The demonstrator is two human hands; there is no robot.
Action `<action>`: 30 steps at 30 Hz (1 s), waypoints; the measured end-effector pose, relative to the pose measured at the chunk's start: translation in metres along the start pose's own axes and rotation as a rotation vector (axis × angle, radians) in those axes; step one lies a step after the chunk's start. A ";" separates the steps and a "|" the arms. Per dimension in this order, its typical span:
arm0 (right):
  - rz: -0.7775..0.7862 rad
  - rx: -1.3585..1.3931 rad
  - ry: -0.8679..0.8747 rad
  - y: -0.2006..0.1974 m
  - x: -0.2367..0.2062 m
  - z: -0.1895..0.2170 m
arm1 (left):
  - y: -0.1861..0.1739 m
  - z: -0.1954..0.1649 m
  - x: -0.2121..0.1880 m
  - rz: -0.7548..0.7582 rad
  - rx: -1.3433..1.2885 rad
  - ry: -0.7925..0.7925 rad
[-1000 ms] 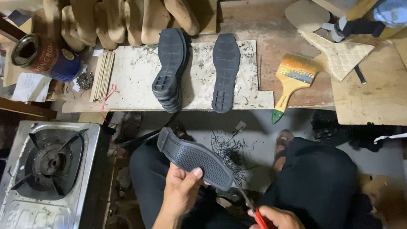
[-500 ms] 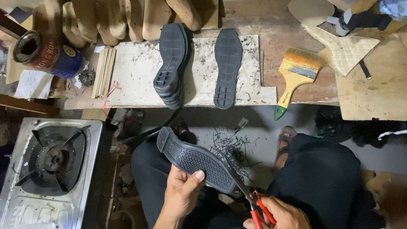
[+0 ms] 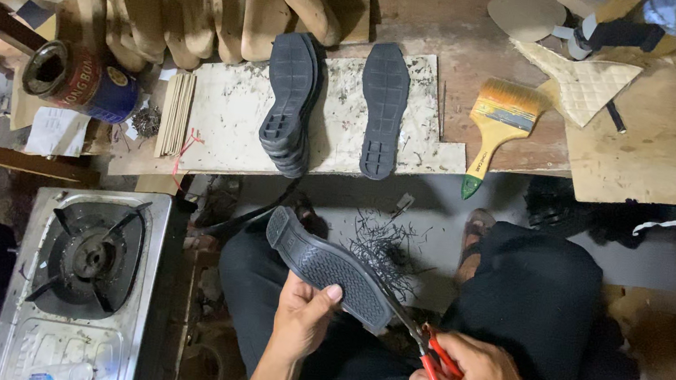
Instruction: The person sits on the workshop floor and trims excess rubber from the edges of black shoe soles using red-handled scissors, letting the trimmings fall to the floor. They place each finished sole on the bench with a stack of other soles and pick up the next one to continue trimming.
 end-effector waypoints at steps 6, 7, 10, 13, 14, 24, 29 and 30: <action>-0.061 0.017 -0.027 -0.003 0.002 0.006 | 0.001 0.010 -0.002 0.048 0.068 -0.025; -0.060 0.041 -0.047 -0.001 0.002 0.004 | 0.000 0.010 -0.002 0.046 0.054 -0.030; -0.056 0.105 -0.111 0.002 0.001 -0.006 | -0.003 0.009 -0.003 0.056 0.033 -0.032; -0.043 0.150 -0.129 0.004 -0.001 -0.015 | -0.005 0.007 -0.005 0.072 -0.046 -0.056; -0.028 0.155 -0.102 0.005 -0.001 -0.017 | -0.006 0.007 -0.004 0.057 -0.141 -0.094; -0.033 -0.005 0.000 0.000 0.003 0.003 | 0.005 0.000 0.005 -0.025 -0.015 0.085; -0.043 -0.037 0.040 -0.002 0.003 0.009 | 0.013 -0.003 0.004 -0.054 -0.037 0.102; -0.038 -0.030 0.068 -0.001 0.003 0.008 | 0.013 -0.003 0.004 -0.047 -0.048 0.104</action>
Point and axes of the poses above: each hand's wrist, its own x-axis towards the middle knuckle, its own y-axis out of the palm, z = x × y, the point moved 4 cm from there along x, towards the middle knuckle, and after that the axes turned 5 degrees about -y, right-handed, at the moved point
